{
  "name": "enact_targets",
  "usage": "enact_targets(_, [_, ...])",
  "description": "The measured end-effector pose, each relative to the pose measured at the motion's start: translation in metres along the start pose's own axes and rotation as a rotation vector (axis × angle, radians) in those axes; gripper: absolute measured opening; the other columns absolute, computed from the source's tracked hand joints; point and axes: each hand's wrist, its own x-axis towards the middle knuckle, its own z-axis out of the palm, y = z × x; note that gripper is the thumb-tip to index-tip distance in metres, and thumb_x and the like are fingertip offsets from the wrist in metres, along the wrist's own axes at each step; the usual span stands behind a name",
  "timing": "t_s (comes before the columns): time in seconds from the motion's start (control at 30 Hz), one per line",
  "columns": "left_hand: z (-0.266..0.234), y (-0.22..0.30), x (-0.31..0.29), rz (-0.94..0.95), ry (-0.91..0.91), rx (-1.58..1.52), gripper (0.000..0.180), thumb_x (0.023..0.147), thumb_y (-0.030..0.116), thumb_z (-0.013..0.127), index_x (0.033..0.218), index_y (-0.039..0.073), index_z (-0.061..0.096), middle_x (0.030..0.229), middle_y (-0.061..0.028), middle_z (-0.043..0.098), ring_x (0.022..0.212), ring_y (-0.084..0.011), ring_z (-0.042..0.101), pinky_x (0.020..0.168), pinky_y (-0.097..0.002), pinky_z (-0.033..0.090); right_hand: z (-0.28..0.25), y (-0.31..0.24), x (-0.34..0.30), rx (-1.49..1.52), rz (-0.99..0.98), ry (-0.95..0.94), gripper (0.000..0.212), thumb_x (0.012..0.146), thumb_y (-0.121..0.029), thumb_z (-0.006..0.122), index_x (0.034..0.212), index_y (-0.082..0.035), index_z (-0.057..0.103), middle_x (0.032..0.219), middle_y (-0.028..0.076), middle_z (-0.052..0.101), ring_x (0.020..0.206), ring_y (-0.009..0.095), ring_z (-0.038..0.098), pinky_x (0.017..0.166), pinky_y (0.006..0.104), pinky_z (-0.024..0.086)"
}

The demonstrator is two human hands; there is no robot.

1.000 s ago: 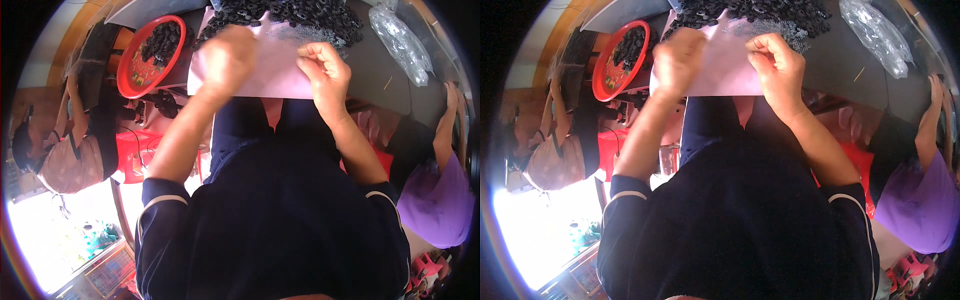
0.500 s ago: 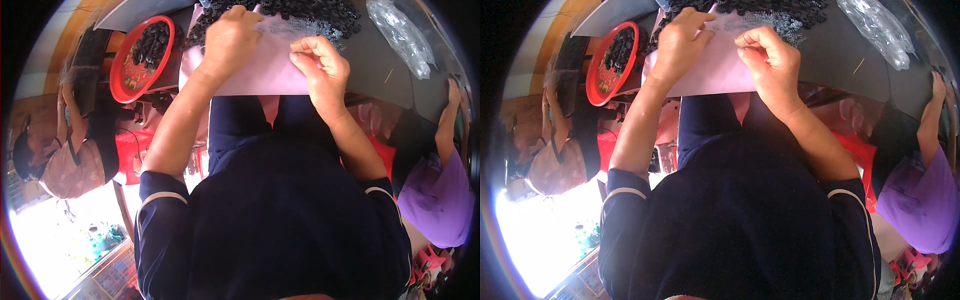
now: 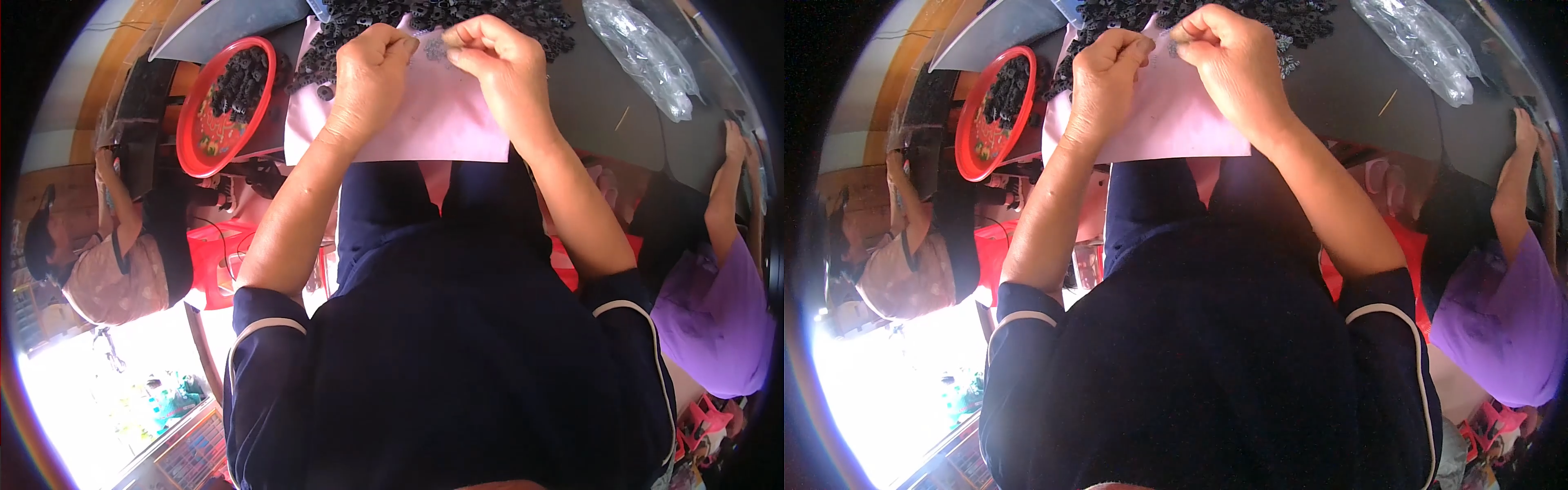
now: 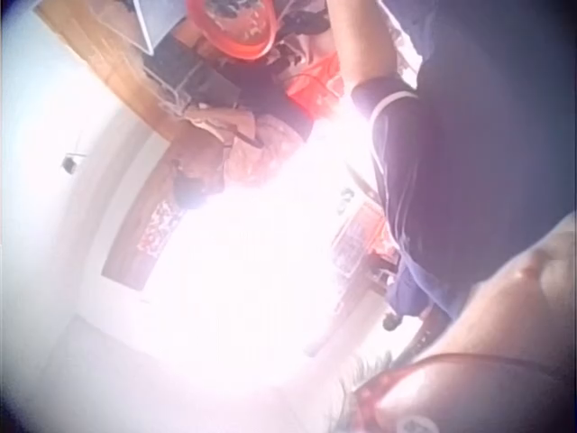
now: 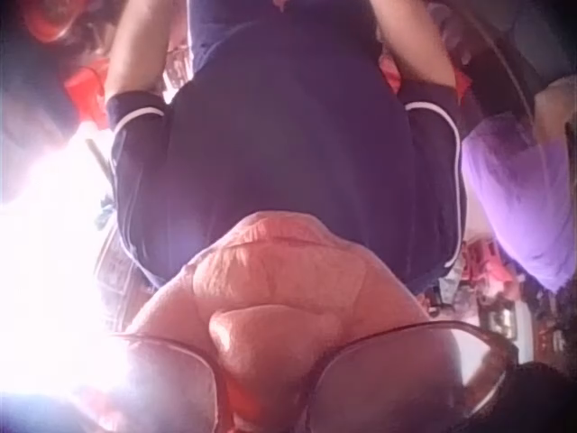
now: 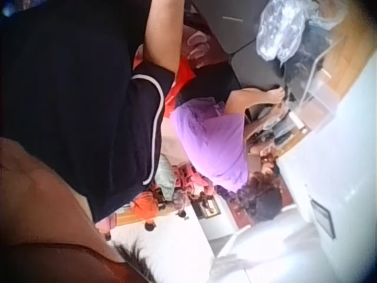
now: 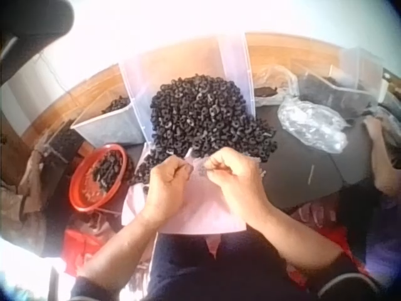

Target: The person assembles small parts by hand, repeatedly picking up small pins and inserting them into black plastic components over the table.

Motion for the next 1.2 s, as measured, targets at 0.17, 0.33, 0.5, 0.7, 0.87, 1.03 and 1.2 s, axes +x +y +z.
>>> enact_targets(0.17, [-0.013,0.017,0.002,-0.400,-0.069,-0.542,0.019,0.093,0.017,0.060,0.088,-0.001,0.064,0.074,-0.0042,0.061,0.060,-0.0088,0.053,0.047,-0.0187,0.035,0.012,-0.017,0.017,0.143,0.037,-0.084,0.009,0.082,0.003,0.062,0.091,0.003,0.064,0.082,0.006,0.067,0.075,0.011,0.061,0.068,0.0244,0.048])
enact_targets(0.33, [-0.021,0.019,0.005,-0.398,-0.159,-0.819,0.024,0.097,0.019,0.052,0.093,-0.003,0.059,0.076,-0.0083,0.059,0.061,-0.0118,0.051,0.047,-0.0211,0.034,0.015,-0.035,0.027,0.368,0.218,-0.132,0.010,0.083,0.001,0.064,0.092,0.003,0.065,0.084,0.005,0.066,0.075,0.010,0.060,0.068,0.0227,0.047])
enact_targets(0.5, [-0.037,0.012,0.017,-0.313,-0.181,-0.862,0.024,0.096,0.020,0.055,0.092,-0.003,0.061,0.075,-0.0072,0.059,0.060,-0.0103,0.051,0.046,-0.0205,0.033,0.016,-0.035,0.033,0.410,0.133,-0.171,0.007,0.083,0.000,0.065,0.090,0.001,0.065,0.082,0.004,0.065,0.073,0.009,0.059,0.067,0.0221,0.046])
enact_targets(0.7, [-0.046,0.012,0.028,-0.271,-0.037,-0.251,0.019,0.085,0.019,0.071,0.082,0.000,0.070,0.067,0.0003,0.059,0.055,-0.0060,0.050,0.046,-0.0198,0.036,0.004,-0.031,0.022,0.431,0.118,-0.046,0.003,0.083,-0.003,0.065,0.085,-0.001,0.063,0.075,0.003,0.063,0.067,0.008,0.057,0.063,0.0221,0.044])
enact_targets(0.87, [-0.035,-0.026,0.037,0.287,-0.082,0.267,0.018,0.080,0.020,0.072,0.089,0.005,0.070,0.080,-0.0030,0.063,0.068,-0.0154,0.061,0.060,-0.0299,0.049,-0.002,-0.024,0.011,0.467,0.120,-0.061,0.005,0.082,-0.006,0.064,0.085,-0.002,0.063,0.075,0.006,0.063,0.065,0.015,0.059,0.062,0.0274,0.046])
enact_targets(1.03, [-0.022,-0.026,0.043,0.439,-0.169,0.888,0.021,0.079,0.022,0.069,0.094,0.009,0.069,0.090,-0.0087,0.061,0.084,-0.0293,0.063,0.069,-0.0408,0.050,-0.002,-0.015,0.001,0.386,0.113,-0.104,0.008,0.085,-0.012,0.063,0.084,-0.004,0.064,0.073,0.002,0.062,0.067,0.009,0.057,0.062,0.0230,0.040])
enact_targets(1.2, [-0.020,-0.022,0.029,0.543,-0.148,0.784,0.016,0.077,0.015,0.068,0.092,0.010,0.068,0.088,-0.0074,0.060,0.083,-0.0279,0.062,0.070,-0.0379,0.050,-0.003,0.002,-0.009,0.343,0.100,-0.093,0.011,0.079,-0.010,0.072,0.083,-0.003,0.064,0.072,-0.002,0.062,0.063,0.005,0.054,0.058,0.0213,0.041])
